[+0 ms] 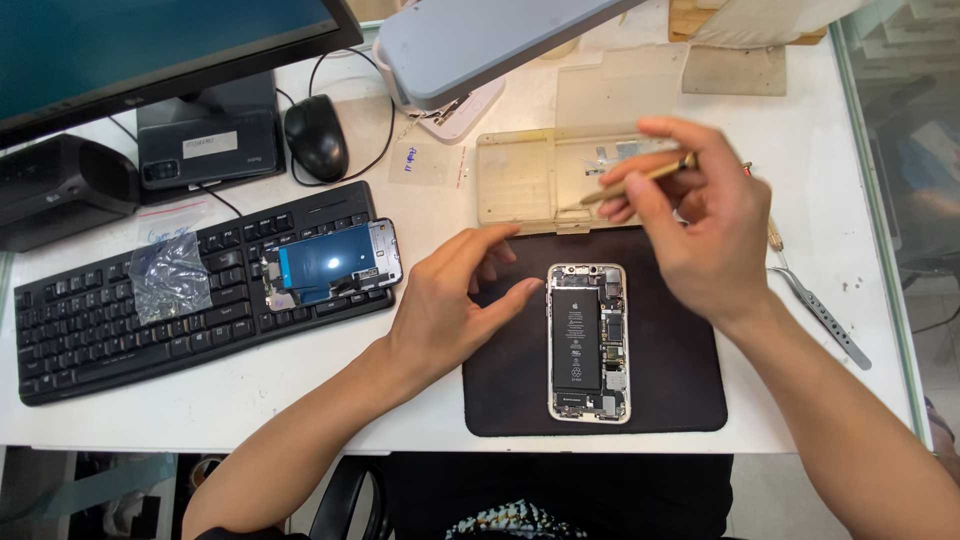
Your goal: The person disassembles a smartphone, removes the screen, and uses a screwdriver to remove screws from the internal frame. They place removed screws into a plastic parts box and continue working on the phone's internal components.
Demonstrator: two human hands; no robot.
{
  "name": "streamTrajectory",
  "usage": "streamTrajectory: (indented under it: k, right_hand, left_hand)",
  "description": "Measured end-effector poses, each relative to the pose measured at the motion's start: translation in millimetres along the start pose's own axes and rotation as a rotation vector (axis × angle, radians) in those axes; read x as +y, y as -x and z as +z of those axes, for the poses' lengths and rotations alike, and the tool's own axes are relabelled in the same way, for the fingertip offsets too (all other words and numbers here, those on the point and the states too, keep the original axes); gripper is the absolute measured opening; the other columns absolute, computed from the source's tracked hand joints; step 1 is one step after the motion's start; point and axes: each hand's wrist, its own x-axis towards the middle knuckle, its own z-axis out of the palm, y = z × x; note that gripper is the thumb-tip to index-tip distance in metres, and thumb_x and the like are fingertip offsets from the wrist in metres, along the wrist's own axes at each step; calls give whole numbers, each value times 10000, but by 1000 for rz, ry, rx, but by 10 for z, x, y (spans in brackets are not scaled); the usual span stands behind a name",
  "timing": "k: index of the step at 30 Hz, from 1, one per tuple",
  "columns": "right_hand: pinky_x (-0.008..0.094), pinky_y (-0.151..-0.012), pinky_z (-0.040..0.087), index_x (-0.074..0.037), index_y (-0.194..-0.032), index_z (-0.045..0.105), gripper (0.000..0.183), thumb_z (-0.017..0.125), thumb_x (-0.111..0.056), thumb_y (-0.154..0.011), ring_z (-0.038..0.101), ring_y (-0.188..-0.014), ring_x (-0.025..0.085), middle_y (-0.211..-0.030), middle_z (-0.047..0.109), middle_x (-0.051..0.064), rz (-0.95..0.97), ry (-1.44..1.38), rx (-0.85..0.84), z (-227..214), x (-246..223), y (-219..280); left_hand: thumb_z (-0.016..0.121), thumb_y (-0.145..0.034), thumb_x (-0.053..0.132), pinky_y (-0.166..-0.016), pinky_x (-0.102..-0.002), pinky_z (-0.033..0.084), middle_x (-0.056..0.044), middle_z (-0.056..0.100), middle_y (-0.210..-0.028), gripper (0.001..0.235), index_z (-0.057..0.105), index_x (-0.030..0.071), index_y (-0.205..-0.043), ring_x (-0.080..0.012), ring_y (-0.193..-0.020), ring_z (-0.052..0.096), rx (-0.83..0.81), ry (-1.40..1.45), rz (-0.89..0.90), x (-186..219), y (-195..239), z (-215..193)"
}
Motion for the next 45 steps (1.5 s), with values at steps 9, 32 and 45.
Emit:
streamTrajectory:
  k: [9,32,45]
  right_hand:
    - [278,-800,651,24,-1367,508,365,583,49,-1012,790,-919,188,-1056,747,153,49,-31,-188,195,-216,184]
    - [304,-792,649,51,-1368,511,342,584,42,-1034,787,-923,232,-1036,745,181,90,58,-104,-184,-272,337]
    - [349,-767,661,83,-1353,495,322,545,50,-1037,758,-875,283,-1020,716,264,347,75,103,-391,-151,1087]
  left_hand:
    - [815,-867,187,-567,-249,543,-62,741,-819,294,745,32,-1108,-108,-638,681,-85,77,-171,11,14,163]
    - [778,-875,170,-654,-362,536,-38,697,-868,130,789,79,-967,-221,-794,654,-110,-331,96,-161,127,195]
    - [789,-813,126,-804,-378,556,-123,676,-1070,418,697,-37,-1187,-280,-963,642,-261,-243,187,-214,205,-31]
